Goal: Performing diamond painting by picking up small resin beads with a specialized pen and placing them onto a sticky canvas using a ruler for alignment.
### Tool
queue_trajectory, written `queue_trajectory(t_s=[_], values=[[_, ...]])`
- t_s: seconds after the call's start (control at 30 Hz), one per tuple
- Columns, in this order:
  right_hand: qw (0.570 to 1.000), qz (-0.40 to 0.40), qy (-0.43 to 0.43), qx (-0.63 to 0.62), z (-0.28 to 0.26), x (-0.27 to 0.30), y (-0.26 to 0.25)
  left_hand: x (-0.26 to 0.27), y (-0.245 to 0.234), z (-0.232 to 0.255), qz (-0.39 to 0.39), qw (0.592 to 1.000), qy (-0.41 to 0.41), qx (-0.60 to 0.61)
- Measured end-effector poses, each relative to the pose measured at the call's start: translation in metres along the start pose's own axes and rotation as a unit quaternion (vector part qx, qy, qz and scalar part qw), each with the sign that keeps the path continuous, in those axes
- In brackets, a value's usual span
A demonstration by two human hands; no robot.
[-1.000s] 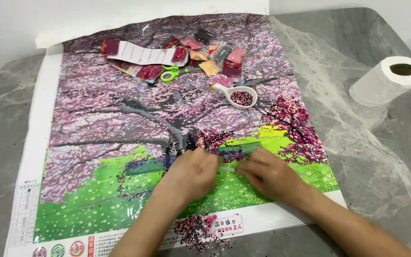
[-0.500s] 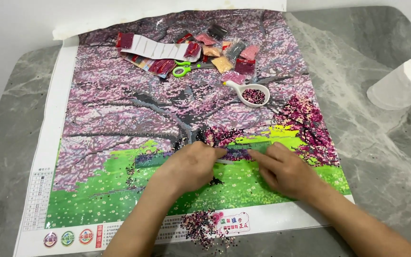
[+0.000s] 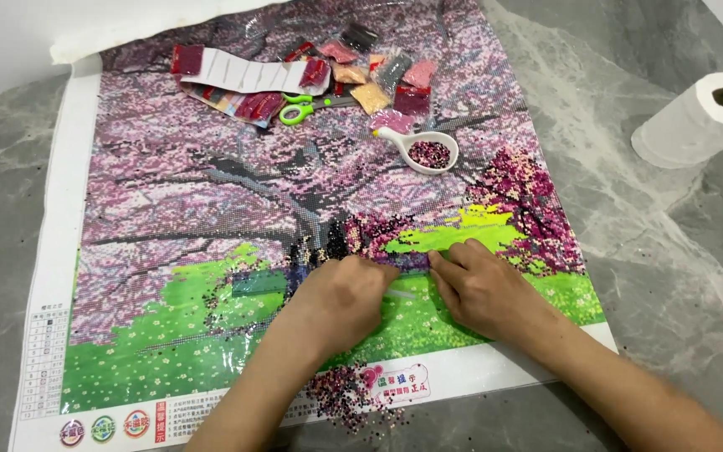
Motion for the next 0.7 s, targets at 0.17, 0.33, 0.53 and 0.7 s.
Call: queue_trajectory(t_s=[0.17,0.33,0.53,0.7], values=[[1.0,-0.014,0.002,0.009,0.0,-0.001,0.0,0.009,0.001,0.006,0.015,1.0,0.015,-0.005],[0.998,0.04,0.022,-0.051,-0.001,0.001,-0.017,0.025,-0.009,0.028,-0.051,0.998,0.024,0.008],[0.961,0.069,0.037,-0.265,0.005,0.009,-0.034,0.028,-0.004,0.032,-0.14,0.99,-0.007,-0.005],[0.926,0.054,0.093,-0.362,0.005,0.011,-0.033,0.053,-0.081,0.082,0.148,0.943,0.26,0.142]])
Point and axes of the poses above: each hand's wrist, its own x-axis away from the middle knuckle, its own y-axis out of the palm, z = x × y, the point moved 9 cm from there along -x, towards the middle knuckle, and after that the axes turned 8 degrees about x, right-handed, at the moved point
